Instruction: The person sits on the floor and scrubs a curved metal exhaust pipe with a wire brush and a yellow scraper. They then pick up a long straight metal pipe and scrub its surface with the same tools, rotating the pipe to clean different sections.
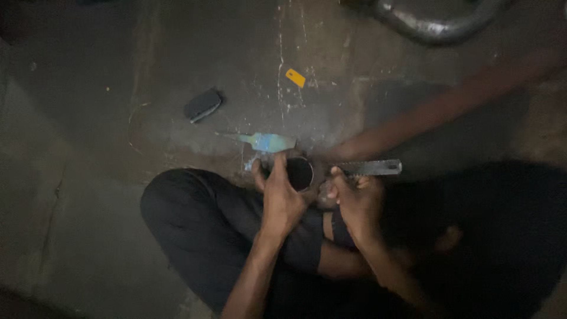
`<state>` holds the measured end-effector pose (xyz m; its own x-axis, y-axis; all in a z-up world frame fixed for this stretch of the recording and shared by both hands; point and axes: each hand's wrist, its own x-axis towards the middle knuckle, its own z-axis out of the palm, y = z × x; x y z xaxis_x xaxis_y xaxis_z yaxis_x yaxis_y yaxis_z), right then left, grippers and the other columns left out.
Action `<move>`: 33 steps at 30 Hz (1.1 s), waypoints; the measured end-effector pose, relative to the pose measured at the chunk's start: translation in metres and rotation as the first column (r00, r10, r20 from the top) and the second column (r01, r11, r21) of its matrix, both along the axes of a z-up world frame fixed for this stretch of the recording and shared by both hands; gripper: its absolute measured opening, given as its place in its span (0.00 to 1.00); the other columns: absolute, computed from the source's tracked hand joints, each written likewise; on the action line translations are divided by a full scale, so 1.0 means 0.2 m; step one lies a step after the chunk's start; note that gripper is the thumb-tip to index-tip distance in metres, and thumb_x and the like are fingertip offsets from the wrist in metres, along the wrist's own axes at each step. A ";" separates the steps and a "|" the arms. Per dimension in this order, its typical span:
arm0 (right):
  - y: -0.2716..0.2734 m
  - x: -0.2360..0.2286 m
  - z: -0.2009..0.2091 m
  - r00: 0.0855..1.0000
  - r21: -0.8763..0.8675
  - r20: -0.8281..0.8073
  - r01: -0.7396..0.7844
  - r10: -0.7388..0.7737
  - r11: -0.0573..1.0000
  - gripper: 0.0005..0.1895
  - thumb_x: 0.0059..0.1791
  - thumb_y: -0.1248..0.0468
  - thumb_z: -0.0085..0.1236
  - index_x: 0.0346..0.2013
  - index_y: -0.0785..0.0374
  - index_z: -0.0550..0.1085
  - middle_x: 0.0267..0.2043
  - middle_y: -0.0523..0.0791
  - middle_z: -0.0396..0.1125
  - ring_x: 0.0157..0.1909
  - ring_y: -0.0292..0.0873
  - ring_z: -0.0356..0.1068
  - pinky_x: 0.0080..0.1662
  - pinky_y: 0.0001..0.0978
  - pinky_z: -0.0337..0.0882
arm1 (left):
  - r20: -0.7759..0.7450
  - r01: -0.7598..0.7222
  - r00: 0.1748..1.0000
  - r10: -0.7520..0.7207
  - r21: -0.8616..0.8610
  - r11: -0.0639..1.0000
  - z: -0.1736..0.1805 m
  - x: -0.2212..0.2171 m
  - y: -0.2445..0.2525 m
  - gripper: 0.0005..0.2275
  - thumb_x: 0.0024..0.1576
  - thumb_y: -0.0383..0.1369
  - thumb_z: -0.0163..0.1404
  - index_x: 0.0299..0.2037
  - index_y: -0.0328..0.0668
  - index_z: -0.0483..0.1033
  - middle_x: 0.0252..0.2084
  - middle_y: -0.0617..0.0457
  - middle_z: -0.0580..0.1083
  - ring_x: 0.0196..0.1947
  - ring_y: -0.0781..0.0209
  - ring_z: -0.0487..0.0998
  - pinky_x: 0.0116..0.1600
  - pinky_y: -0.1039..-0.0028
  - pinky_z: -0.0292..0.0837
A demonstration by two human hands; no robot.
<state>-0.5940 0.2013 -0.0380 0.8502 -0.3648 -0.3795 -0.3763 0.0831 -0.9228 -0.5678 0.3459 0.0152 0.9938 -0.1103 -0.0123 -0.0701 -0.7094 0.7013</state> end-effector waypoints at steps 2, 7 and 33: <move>0.00 0.03 -0.03 0.997 0.024 0.079 0.000 -0.002 1.000 0.17 0.50 0.62 0.61 0.18 0.64 0.73 0.17 0.43 0.69 0.19 0.33 0.65 0.25 0.27 0.63 | 0.027 0.008 1.000 -0.007 -0.018 1.000 0.02 0.02 0.00 0.35 0.42 0.29 0.64 0.61 0.30 0.62 0.48 0.39 0.78 0.55 0.40 0.77 0.73 0.42 0.28; -0.03 0.02 -0.13 0.992 -0.067 -0.105 -0.081 0.073 0.994 0.23 0.51 0.59 0.62 0.13 0.65 0.72 0.16 0.43 0.69 0.18 0.34 0.65 0.24 0.27 0.63 | 0.066 -0.008 0.998 0.008 -0.004 1.000 0.00 0.03 0.00 0.37 0.42 0.32 0.68 0.60 0.29 0.63 0.51 0.35 0.75 0.57 0.37 0.74 0.73 0.42 0.32; -0.06 0.06 -0.35 0.997 0.026 -0.079 -0.020 0.022 0.999 0.16 0.51 0.58 0.62 0.30 0.70 0.75 0.26 0.46 0.73 0.23 0.38 0.71 0.28 0.28 0.68 | -0.204 -0.142 0.968 0.146 0.035 0.989 0.05 0.17 0.00 0.38 0.40 0.35 0.70 0.61 0.38 0.63 0.48 0.40 0.78 0.53 0.43 0.76 0.68 0.50 0.47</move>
<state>-0.5824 0.1902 -0.1079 0.8243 -0.3369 -0.4550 -0.4503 0.0969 -0.8876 -0.5341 0.3466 0.0246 0.9751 0.0359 -0.2189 0.1780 -0.7154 0.6757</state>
